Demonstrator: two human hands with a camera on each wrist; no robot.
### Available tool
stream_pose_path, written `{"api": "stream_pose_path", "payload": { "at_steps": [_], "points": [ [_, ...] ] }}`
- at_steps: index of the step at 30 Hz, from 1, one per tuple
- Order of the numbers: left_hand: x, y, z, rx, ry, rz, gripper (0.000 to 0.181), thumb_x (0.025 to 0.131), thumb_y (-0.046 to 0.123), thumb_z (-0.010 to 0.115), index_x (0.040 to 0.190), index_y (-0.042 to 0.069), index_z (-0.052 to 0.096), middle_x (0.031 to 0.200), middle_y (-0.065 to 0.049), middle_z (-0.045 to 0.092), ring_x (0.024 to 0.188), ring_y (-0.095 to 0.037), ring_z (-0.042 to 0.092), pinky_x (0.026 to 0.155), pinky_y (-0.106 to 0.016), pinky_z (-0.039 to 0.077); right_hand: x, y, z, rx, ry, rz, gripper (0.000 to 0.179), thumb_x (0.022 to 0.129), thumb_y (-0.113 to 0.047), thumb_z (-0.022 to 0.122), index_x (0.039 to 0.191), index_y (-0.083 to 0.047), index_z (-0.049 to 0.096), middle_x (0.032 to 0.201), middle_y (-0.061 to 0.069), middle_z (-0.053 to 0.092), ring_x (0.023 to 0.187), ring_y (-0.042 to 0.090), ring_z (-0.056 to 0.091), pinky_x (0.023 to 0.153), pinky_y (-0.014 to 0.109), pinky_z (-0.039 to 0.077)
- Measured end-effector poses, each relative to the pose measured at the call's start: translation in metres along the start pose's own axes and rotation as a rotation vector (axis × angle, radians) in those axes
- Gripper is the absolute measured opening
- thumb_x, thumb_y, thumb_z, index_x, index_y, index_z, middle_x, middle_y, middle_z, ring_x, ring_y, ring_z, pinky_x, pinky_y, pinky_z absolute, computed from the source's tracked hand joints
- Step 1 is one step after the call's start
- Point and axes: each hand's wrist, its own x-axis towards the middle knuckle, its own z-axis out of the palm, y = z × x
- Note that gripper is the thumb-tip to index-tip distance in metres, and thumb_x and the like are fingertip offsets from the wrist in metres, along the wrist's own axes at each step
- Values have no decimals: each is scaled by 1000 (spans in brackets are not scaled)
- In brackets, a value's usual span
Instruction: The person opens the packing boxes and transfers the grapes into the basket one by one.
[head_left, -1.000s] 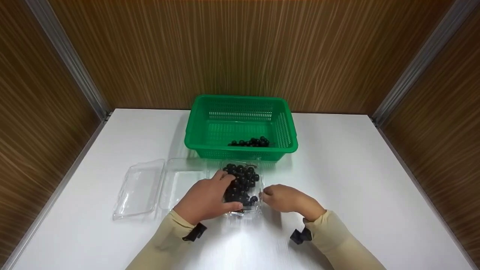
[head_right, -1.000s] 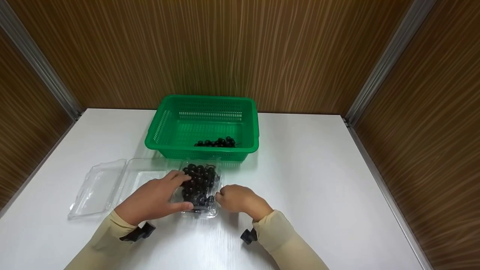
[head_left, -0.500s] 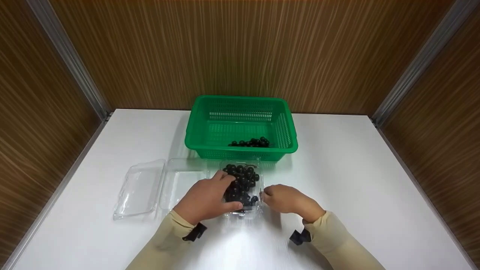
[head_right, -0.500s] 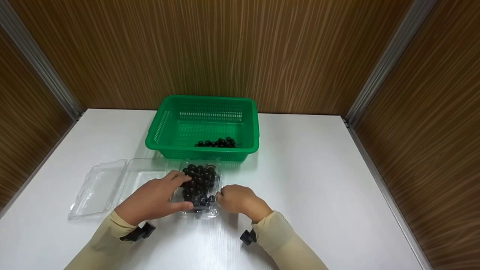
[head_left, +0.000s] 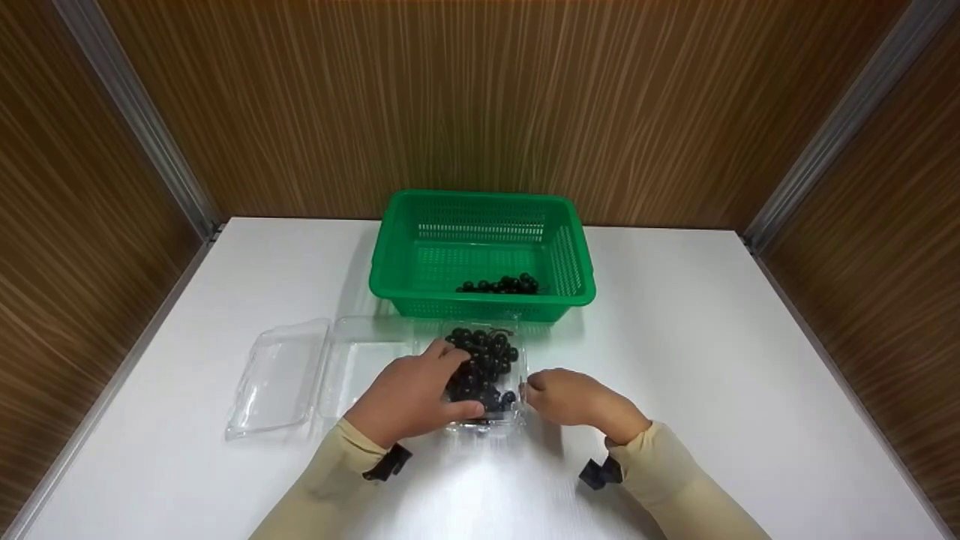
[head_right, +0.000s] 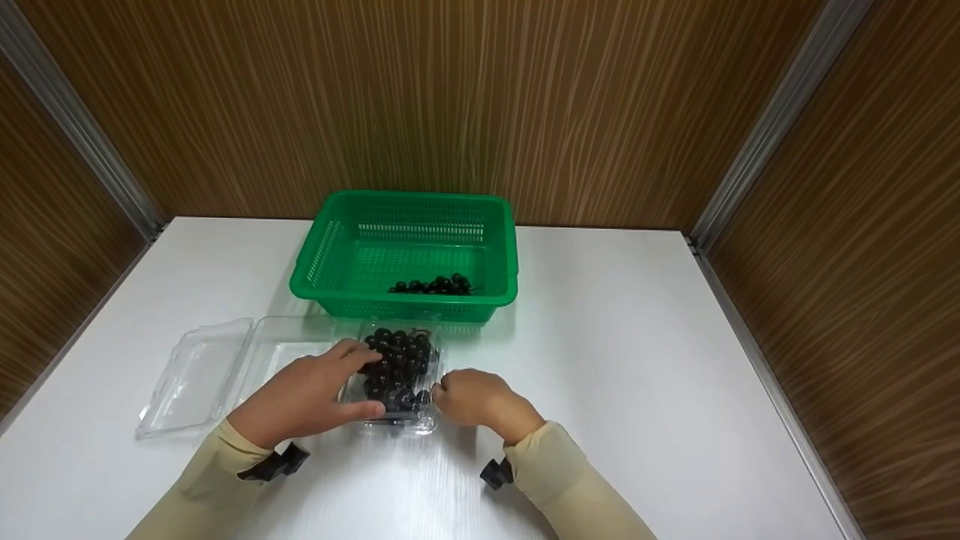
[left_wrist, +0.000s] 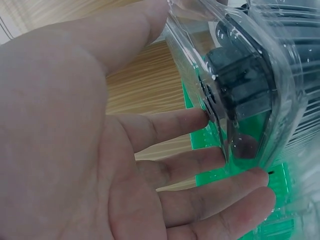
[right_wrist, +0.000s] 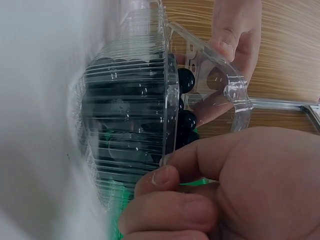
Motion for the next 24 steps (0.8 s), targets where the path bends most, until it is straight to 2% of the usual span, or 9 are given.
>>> {"api": "stream_pose_path", "payload": {
  "at_steps": [4,11,18,24],
  "points": [
    [0,-2,0,-7,6,5,81,91,65,68,148,9,55,150,-22,51,102,-40,71,89,-53,57,1,0,0,3,-9,-6,34,107,-22,40,83,-9,60,86,8,61,84,26,55,85,54,47],
    [0,-2,-2,-29,2,-15,80,92,64,67,149,10,54,151,-19,51,104,-39,70,89,-52,58,1,0,0,-4,-5,-18,36,108,-23,39,83,-9,61,88,10,64,92,31,64,89,57,49],
    [-1,-5,-3,-24,9,-2,81,93,67,64,150,11,54,149,-16,52,103,-35,71,87,-48,58,1,-1,-1,0,-16,-9,37,108,-23,40,80,-9,60,81,6,58,83,26,57,84,54,48],
    [-1,-5,-5,-39,7,-16,83,92,69,63,152,13,52,150,-16,51,103,-33,71,88,-49,58,1,-1,-1,2,-22,1,38,109,-25,40,80,-10,60,82,6,59,86,26,60,86,54,48]
  ]
}}
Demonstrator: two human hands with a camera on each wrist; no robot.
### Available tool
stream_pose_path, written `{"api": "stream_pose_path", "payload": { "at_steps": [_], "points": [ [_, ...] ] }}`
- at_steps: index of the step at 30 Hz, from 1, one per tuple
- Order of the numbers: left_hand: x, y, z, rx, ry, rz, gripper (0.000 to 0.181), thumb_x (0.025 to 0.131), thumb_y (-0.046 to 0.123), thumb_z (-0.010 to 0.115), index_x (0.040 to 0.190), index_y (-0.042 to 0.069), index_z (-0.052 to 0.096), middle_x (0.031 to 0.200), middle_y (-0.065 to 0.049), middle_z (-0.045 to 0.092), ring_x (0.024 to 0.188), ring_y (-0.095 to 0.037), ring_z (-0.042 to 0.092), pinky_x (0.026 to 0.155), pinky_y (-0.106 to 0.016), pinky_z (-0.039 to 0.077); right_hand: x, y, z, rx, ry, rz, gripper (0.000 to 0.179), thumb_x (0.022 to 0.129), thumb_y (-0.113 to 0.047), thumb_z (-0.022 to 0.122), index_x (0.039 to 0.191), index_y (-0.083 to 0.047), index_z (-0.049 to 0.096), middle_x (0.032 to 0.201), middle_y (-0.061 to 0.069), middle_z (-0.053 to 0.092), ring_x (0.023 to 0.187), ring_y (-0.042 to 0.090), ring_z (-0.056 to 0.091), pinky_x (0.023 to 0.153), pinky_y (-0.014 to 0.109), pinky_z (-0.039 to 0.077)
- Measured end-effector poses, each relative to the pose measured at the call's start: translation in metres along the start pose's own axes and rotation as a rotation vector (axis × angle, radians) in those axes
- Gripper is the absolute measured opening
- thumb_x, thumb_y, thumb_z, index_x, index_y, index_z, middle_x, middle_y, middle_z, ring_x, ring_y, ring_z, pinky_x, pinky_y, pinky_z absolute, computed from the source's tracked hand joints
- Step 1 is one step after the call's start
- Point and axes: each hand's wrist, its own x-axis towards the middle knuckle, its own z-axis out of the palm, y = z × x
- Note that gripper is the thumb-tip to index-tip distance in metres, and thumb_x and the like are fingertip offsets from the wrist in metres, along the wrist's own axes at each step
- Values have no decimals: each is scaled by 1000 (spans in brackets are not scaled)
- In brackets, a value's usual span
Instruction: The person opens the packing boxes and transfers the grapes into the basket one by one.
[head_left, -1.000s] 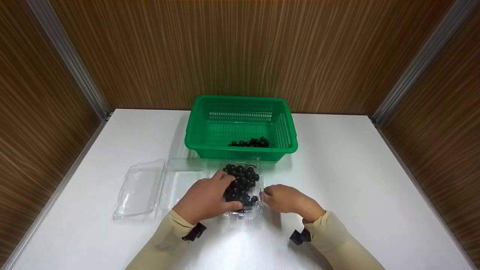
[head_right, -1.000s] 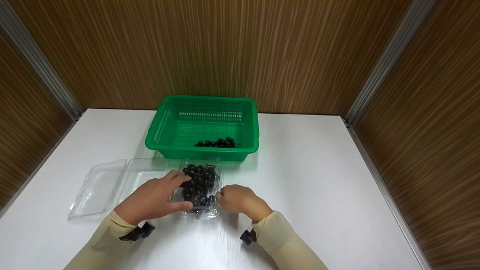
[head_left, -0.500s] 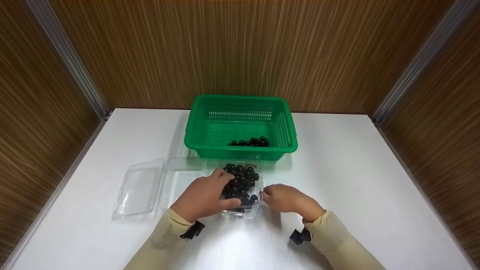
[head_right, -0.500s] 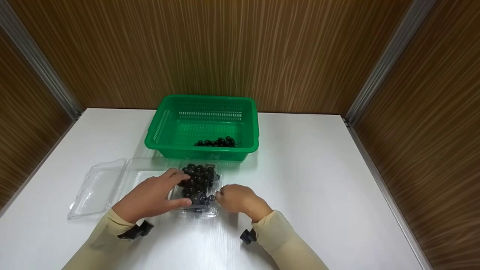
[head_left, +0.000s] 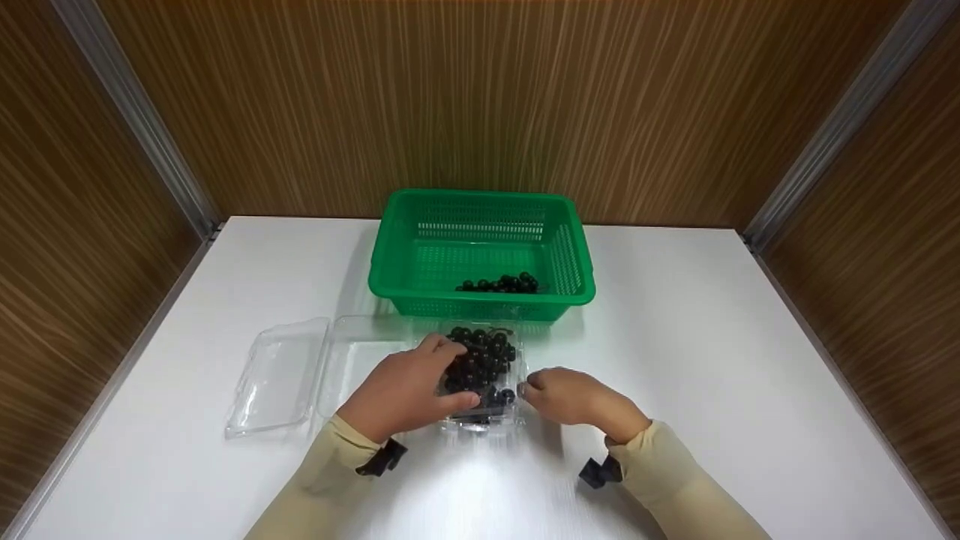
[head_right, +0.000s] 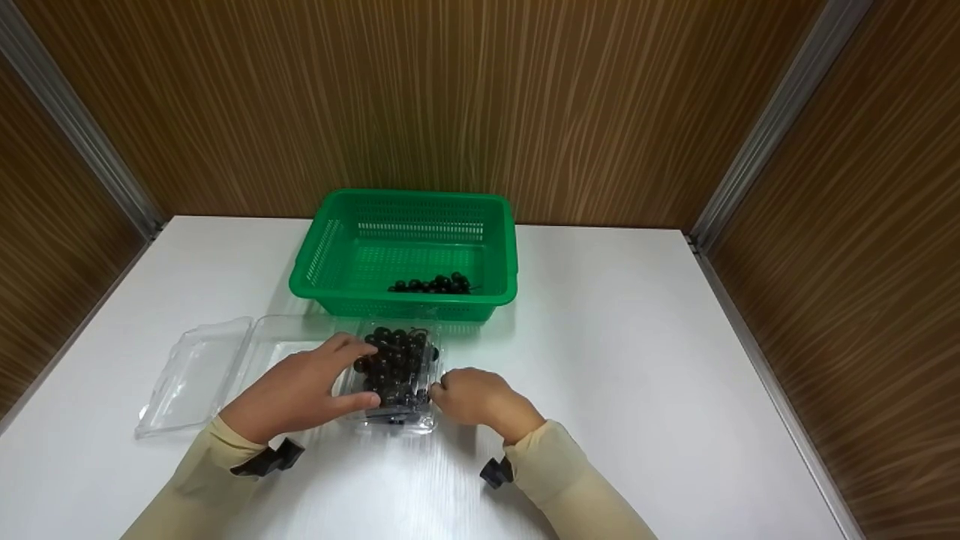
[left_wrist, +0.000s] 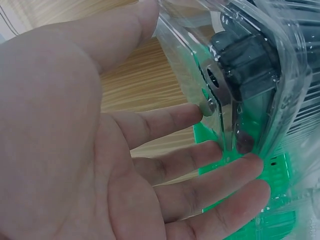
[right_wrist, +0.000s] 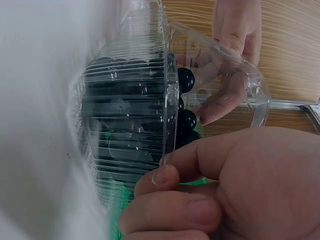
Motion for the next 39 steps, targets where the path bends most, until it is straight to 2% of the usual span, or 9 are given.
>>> {"api": "stream_pose_path", "payload": {
  "at_steps": [7,12,21,29,39],
  "points": [
    [0,-1,-1,-17,24,12,85,91,67,66,156,15,45,152,-16,49,108,-33,70,89,-50,58,0,1,1,1,0,0,38,110,-25,40,82,-10,61,85,7,61,88,27,60,87,54,48],
    [-1,-1,-2,-10,41,14,84,90,64,70,155,14,47,149,-16,52,110,-33,69,89,-50,58,0,1,0,6,-3,-2,38,110,-25,39,83,-10,62,85,6,61,89,27,61,89,55,48],
    [-2,0,-4,-24,41,3,89,89,73,62,155,15,47,148,-17,53,114,-34,66,90,-51,57,1,2,0,13,7,4,40,109,-27,38,77,-12,57,81,4,57,83,23,56,86,53,48],
    [-4,2,-5,-19,15,12,84,90,73,62,150,14,55,149,-19,53,129,-40,58,101,-56,51,0,2,0,20,-9,15,39,108,-26,39,74,-13,54,77,3,54,79,23,52,82,50,45],
    [-4,2,-6,-2,8,43,76,93,70,61,144,14,61,151,-21,52,131,-41,57,103,-57,49,-4,2,-4,13,-42,-11,40,109,-28,43,87,-7,69,81,2,60,82,21,57,86,52,50]
  ]
}}
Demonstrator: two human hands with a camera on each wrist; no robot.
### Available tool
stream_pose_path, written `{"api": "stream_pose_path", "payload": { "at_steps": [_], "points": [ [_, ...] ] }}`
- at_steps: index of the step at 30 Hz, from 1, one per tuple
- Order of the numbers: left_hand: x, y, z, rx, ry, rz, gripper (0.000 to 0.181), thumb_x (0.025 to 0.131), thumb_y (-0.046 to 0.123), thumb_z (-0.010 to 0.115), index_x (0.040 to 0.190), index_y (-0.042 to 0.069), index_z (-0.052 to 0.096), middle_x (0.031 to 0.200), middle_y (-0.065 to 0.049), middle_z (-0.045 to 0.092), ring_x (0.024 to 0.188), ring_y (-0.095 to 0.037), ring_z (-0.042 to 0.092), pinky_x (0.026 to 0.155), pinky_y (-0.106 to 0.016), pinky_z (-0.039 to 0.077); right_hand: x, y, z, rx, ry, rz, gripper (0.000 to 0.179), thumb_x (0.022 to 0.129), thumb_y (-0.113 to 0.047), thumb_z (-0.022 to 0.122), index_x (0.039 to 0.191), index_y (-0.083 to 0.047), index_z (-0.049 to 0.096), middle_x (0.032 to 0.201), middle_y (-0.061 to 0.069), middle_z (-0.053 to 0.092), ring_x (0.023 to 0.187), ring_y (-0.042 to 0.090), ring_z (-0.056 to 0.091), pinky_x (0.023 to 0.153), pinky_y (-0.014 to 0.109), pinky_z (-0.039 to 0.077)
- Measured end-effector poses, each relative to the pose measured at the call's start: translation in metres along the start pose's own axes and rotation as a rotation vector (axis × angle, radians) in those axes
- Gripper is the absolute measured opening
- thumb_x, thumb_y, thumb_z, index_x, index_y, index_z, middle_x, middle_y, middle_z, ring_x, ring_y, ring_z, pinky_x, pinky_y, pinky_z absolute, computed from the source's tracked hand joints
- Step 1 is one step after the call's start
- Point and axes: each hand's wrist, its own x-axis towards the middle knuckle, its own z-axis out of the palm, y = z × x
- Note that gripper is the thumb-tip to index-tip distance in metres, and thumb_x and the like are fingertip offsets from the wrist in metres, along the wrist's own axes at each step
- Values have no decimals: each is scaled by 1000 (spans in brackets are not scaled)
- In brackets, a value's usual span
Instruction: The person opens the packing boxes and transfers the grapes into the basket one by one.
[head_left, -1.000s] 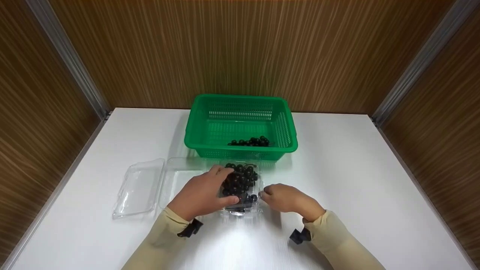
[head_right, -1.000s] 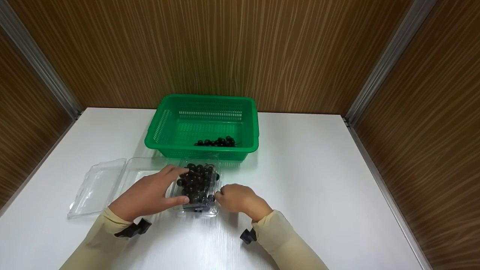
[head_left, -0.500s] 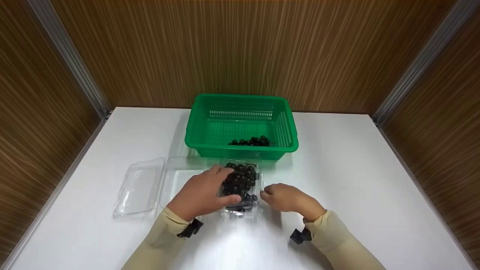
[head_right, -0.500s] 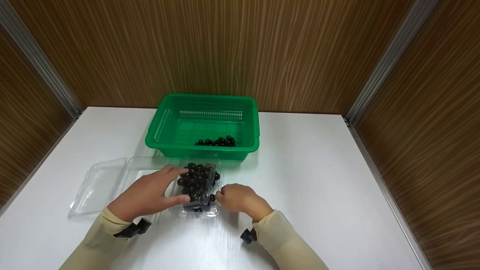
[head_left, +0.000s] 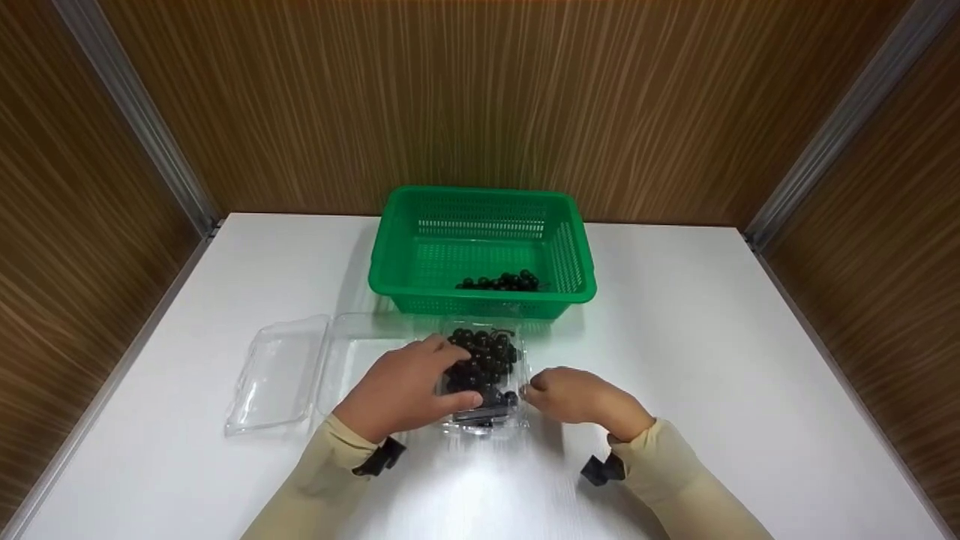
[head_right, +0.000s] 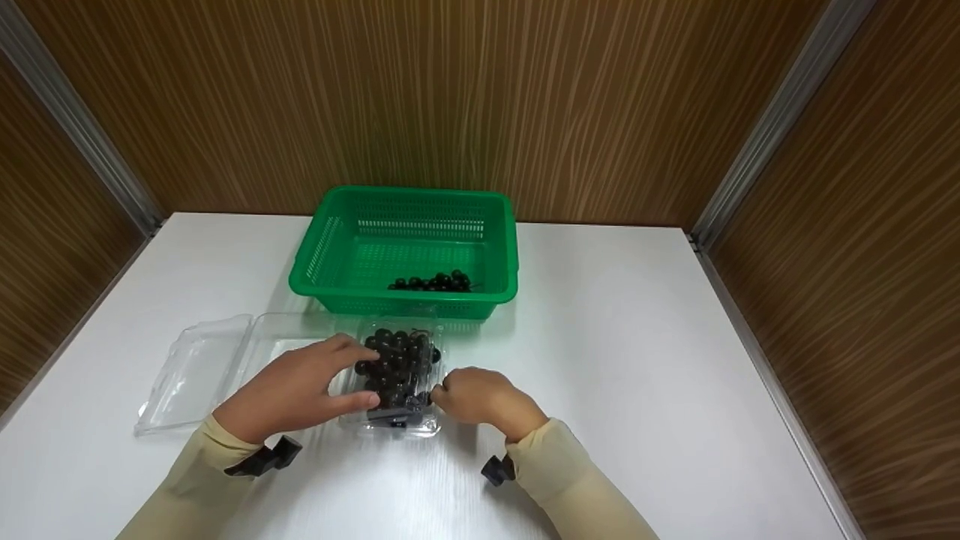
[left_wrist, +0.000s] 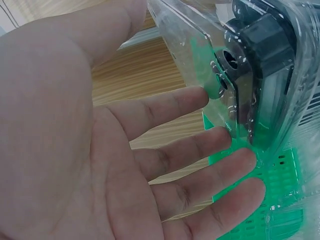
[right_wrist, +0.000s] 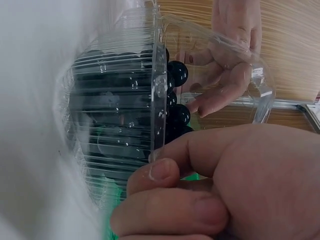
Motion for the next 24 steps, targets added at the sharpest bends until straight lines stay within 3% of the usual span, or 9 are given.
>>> {"api": "stream_pose_path", "payload": {
  "at_steps": [8,17,24],
  "points": [
    [0,-1,-1,-3,11,-7,75,93,71,60,143,16,62,151,-20,53,132,-40,57,104,-58,49,1,0,0,-5,5,-9,39,108,-27,42,81,-11,65,79,1,58,79,21,55,83,51,49],
    [0,-2,-2,-19,59,-2,74,92,64,67,146,13,58,142,-12,60,123,-33,63,100,-52,52,2,0,0,-7,0,8,43,108,-27,38,66,-19,43,67,-2,42,72,19,47,78,45,42],
    [-2,1,-5,-49,52,0,81,94,70,58,153,16,50,153,-12,51,134,-35,56,105,-55,49,3,-1,1,-17,10,21,41,107,-26,39,68,-17,49,71,0,48,74,20,49,79,45,43]
  ]
}}
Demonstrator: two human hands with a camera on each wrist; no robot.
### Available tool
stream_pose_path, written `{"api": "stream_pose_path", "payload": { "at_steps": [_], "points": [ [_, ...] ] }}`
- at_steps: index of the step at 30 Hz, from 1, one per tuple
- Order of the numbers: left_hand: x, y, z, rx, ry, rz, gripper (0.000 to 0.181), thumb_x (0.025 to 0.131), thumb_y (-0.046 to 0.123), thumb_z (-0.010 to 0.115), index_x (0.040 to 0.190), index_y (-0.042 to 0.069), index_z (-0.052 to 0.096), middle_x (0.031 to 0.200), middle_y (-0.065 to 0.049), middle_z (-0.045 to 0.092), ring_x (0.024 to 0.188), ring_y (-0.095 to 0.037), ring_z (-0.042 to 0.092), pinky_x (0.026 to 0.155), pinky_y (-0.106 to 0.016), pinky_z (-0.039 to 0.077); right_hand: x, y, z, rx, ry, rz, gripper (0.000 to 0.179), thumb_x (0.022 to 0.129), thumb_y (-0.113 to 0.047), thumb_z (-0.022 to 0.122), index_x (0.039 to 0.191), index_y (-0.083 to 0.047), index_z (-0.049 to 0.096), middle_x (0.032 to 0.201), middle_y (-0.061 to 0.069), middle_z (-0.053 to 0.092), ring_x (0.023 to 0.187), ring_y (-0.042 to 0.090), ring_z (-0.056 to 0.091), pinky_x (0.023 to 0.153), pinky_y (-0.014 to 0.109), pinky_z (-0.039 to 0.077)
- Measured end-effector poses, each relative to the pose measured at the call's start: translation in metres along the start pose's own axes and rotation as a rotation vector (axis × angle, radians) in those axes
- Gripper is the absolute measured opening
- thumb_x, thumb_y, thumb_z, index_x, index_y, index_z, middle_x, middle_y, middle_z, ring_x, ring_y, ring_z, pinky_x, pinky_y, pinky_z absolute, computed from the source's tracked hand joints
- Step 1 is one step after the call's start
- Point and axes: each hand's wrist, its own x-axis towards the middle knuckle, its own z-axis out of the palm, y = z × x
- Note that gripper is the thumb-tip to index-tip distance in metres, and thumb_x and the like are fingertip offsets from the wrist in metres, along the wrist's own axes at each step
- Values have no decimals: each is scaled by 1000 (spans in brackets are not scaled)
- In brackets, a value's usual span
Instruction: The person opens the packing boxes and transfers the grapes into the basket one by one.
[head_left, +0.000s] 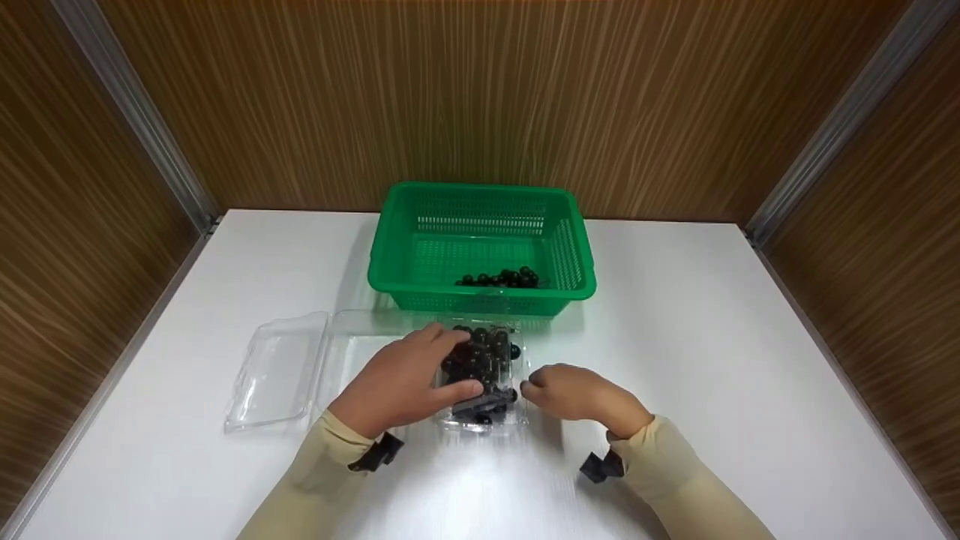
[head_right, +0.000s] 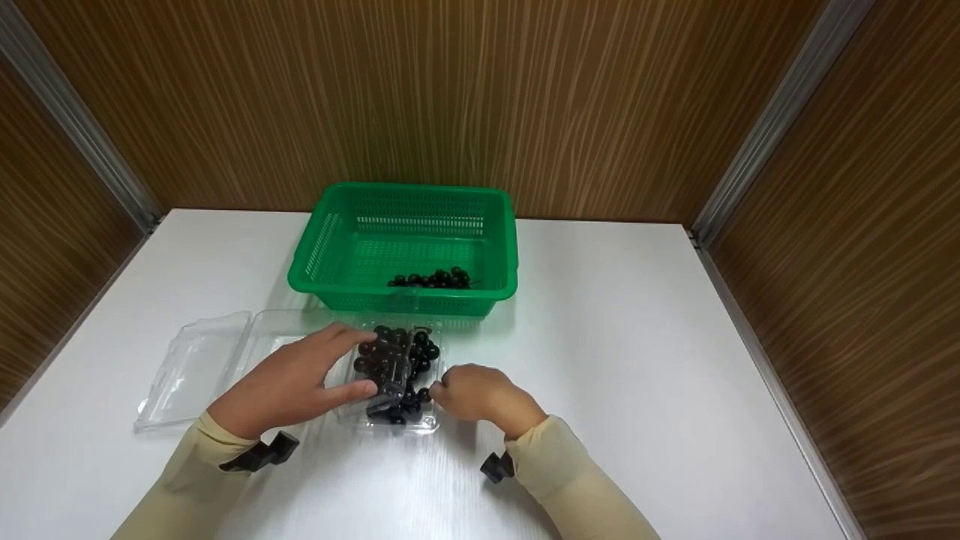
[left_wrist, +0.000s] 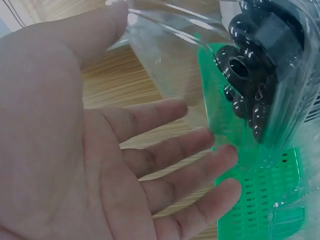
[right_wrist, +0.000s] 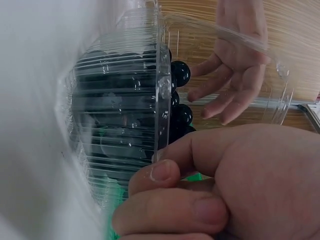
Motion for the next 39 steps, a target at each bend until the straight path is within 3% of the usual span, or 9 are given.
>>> {"api": "stream_pose_path", "payload": {
  "at_steps": [8,19,23,25,28,30,34,36,39],
  "points": [
    [-1,-1,-5,-1,78,48,85,93,78,50,154,18,49,147,-5,56,132,-27,57,107,-50,48,0,0,0,0,5,2,41,107,-27,39,71,-16,53,77,2,55,78,21,52,83,49,47],
    [-8,-3,-21,-23,213,28,83,95,70,56,160,23,39,147,-3,57,128,-26,60,100,-51,52,0,0,1,-9,-2,23,41,107,-28,38,68,-17,47,72,0,48,78,21,50,82,46,45],
    [-13,-4,-30,-23,247,33,66,99,49,61,157,23,45,145,-1,57,115,-23,64,88,-44,55,1,0,1,-12,-5,37,41,107,-28,37,68,-18,46,72,0,47,79,21,50,82,45,43],
    [-16,-5,-34,-21,269,30,63,96,35,61,157,25,47,148,-2,54,95,-18,64,73,-39,54,1,0,1,-11,-8,41,41,107,-28,37,69,-17,48,74,0,49,79,21,50,82,46,43],
    [-19,-6,-38,-9,304,20,66,91,18,58,156,26,48,153,-5,50,66,-13,50,57,-31,43,0,0,2,-6,-7,44,41,107,-28,37,70,-17,50,75,1,51,80,21,51,83,46,43],
    [-19,-6,-40,-2,316,7,68,89,13,56,156,24,49,156,-8,48,59,-15,44,52,-31,38,0,1,2,-5,-2,41,41,107,-28,37,71,-17,51,77,1,52,81,22,51,84,47,44],
    [-20,-6,-42,31,338,-20,57,92,14,60,149,14,56,153,-13,51,98,-28,68,70,-43,54,-1,0,2,-4,2,32,41,107,-28,37,70,-17,50,76,2,52,80,22,52,84,47,45],
    [-23,-6,-43,54,337,-45,50,93,16,64,143,9,61,149,-16,54,125,-36,61,87,-51,55,-1,0,1,-2,-2,25,41,108,-28,37,70,-16,50,76,2,53,80,22,52,85,48,46],
    [-28,-3,-45,89,304,-90,45,95,21,67,136,4,65,144,-20,58,132,-41,55,103,-57,49,-1,0,0,-2,-8,17,41,108,-28,37,73,-15,55,80,4,57,84,23,56,90,51,48]
  ]
}}
